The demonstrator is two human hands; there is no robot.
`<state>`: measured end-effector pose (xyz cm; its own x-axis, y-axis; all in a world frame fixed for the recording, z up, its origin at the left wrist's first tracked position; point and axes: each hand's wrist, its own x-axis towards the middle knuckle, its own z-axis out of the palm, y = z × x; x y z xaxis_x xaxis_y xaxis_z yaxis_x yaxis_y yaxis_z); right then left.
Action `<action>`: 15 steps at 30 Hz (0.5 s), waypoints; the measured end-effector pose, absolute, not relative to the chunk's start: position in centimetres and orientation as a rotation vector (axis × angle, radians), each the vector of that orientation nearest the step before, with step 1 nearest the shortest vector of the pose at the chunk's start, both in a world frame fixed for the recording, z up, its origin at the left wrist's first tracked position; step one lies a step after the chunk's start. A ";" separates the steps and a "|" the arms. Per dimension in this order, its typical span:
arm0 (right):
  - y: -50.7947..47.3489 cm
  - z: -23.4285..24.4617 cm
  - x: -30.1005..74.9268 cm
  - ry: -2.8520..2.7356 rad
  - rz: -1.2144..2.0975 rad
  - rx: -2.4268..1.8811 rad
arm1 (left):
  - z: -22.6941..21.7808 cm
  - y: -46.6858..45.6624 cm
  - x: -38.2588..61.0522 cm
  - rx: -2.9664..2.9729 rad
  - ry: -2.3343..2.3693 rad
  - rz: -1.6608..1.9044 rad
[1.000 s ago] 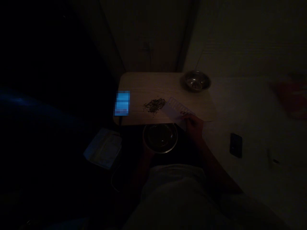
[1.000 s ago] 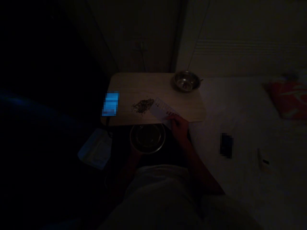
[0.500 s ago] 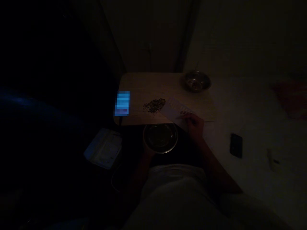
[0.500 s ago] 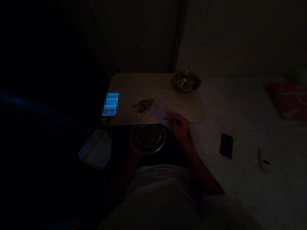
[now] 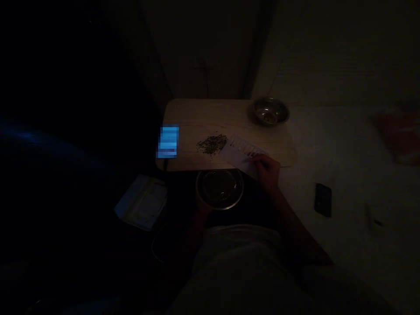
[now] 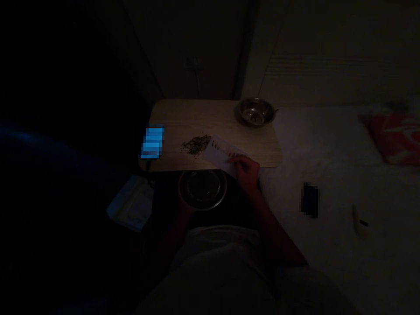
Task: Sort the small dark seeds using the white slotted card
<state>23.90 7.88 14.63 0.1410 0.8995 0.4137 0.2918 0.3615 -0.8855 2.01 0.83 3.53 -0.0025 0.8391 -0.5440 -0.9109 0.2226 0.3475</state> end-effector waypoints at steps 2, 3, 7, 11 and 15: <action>7.9 14.9 23.8 -1.397 0.603 -1.174 | 4.0 0.9 2.0 -0.117 0.754 1.349; 7.9 15.0 23.7 -1.393 0.589 -1.176 | 4.2 0.9 2.0 -0.118 0.755 1.342; 8.2 15.2 23.3 -1.397 0.581 -1.190 | 4.8 0.8 2.2 -0.139 0.744 1.342; 8.3 14.9 23.3 -1.417 0.576 -1.193 | 4.4 0.7 2.3 -0.149 0.764 1.389; 8.3 14.6 23.5 -1.412 0.616 -1.171 | 3.5 0.6 2.0 -0.165 0.767 1.419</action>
